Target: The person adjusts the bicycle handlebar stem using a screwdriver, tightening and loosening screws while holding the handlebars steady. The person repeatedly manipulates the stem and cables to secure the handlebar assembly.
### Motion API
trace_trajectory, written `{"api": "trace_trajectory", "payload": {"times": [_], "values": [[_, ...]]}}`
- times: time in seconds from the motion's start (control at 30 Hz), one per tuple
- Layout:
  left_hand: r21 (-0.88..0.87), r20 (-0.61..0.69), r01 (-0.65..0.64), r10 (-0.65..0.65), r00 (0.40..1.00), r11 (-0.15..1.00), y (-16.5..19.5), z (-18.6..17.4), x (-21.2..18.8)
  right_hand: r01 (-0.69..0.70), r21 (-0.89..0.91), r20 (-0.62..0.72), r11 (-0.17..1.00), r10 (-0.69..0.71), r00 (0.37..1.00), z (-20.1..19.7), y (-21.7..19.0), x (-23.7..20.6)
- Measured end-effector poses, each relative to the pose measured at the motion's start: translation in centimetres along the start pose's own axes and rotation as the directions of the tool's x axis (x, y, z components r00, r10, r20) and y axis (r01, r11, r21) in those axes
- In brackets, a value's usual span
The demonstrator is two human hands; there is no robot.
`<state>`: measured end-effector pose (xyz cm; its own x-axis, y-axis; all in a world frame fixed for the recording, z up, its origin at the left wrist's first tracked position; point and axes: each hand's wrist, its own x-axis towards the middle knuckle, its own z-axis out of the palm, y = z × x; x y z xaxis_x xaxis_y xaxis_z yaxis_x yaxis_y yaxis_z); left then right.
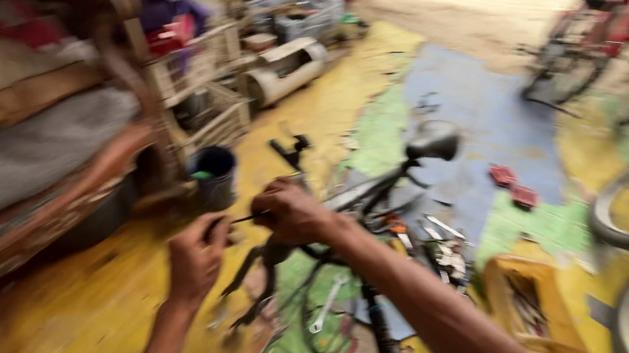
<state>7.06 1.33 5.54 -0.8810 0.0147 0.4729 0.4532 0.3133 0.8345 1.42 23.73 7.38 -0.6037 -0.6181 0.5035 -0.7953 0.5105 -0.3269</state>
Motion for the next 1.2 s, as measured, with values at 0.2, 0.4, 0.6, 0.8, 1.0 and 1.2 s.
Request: {"api": "trace_trajectory", "payload": {"times": [0.2,0.4,0.6,0.8,1.0,1.2], "values": [[0.183,-0.064,0.148,-0.138,0.988,0.972,1.1,-0.1,0.9,-0.014,-0.067,0.133,0.998,0.023,0.991,-1.1,-2.5,1.7],[-0.413,0.059,0.601,-0.639,0.767,0.684,0.2,0.3,2.0,-0.092,-0.088,0.162,0.992,0.105,0.981,-1.5,-3.7,1.9],[-0.644,0.243,0.677,-0.744,0.623,0.356,-2.3,0.6,1.8,-0.082,-0.057,0.096,0.995,0.087,0.992,-1.3,-3.4,1.6],[-0.191,-0.169,0.282,-0.315,0.934,0.94,-1.2,0.5,0.3,-0.055,-0.034,0.087,0.998,0.058,0.995,-1.1,-3.0,1.4],[0.087,-0.071,0.256,-0.25,0.966,0.963,-0.5,0.4,-0.5,-0.028,-0.065,0.099,0.998,0.034,0.995,-1.0,-3.1,1.3],[-0.157,-0.014,0.187,-0.192,0.981,0.97,-0.3,0.1,0.0,-0.052,-0.103,0.141,0.993,0.066,0.988,-1.3,-3.3,1.2]]}}
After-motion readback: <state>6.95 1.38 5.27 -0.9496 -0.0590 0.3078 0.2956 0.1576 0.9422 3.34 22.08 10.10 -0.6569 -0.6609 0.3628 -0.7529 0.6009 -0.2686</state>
